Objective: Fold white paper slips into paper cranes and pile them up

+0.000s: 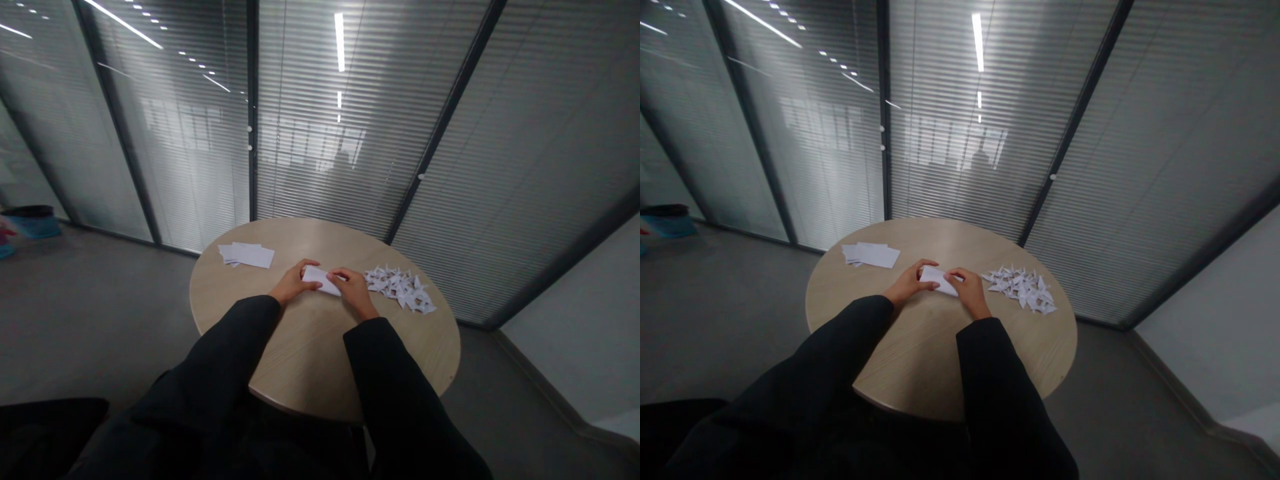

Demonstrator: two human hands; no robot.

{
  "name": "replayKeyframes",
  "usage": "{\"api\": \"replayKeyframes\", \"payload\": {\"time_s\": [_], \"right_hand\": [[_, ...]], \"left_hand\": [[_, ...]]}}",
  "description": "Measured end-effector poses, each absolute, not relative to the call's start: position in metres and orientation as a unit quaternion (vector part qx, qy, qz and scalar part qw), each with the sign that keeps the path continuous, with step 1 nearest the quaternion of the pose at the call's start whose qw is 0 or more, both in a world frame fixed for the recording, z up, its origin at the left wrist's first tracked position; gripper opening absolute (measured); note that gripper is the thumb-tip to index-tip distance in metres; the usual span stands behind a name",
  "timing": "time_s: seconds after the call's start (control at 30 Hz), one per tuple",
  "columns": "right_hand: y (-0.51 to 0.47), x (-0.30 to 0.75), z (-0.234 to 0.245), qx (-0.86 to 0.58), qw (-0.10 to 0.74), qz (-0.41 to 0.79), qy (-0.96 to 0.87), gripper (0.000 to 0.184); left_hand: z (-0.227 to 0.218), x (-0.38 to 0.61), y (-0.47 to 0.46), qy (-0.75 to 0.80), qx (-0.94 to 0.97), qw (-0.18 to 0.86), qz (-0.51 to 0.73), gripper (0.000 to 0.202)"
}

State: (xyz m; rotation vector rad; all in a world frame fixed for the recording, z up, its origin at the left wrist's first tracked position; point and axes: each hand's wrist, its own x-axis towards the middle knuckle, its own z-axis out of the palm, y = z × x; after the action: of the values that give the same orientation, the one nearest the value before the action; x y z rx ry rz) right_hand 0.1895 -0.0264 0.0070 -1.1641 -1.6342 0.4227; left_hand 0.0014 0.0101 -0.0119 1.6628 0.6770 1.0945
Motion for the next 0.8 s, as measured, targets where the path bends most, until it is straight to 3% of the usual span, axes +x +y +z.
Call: {"api": "replayKeyframes", "payload": {"time_s": [0.17, 0.53, 0.8], "right_hand": [[-0.029, 0.186, 0.009, -0.491, 0.540, 0.169, -0.662, 0.028], [-0.021, 0.183, 0.001, -0.501, 0.579, 0.192, -0.613, 0.034], [-0.022, 0.181, 0.002, -0.503, 0.589, 0.209, -0.597, 0.038]], "left_hand": [[-0.012, 0.003, 0.011, 0.291, 0.651, 0.521, 0.469, 0.054], [-0.005, 0.010, -0.006, 0.312, 0.529, 0.603, 0.509, 0.063], [-0.006, 0.013, -0.004, 0.316, 0.545, 0.589, 0.506, 0.060]]}}
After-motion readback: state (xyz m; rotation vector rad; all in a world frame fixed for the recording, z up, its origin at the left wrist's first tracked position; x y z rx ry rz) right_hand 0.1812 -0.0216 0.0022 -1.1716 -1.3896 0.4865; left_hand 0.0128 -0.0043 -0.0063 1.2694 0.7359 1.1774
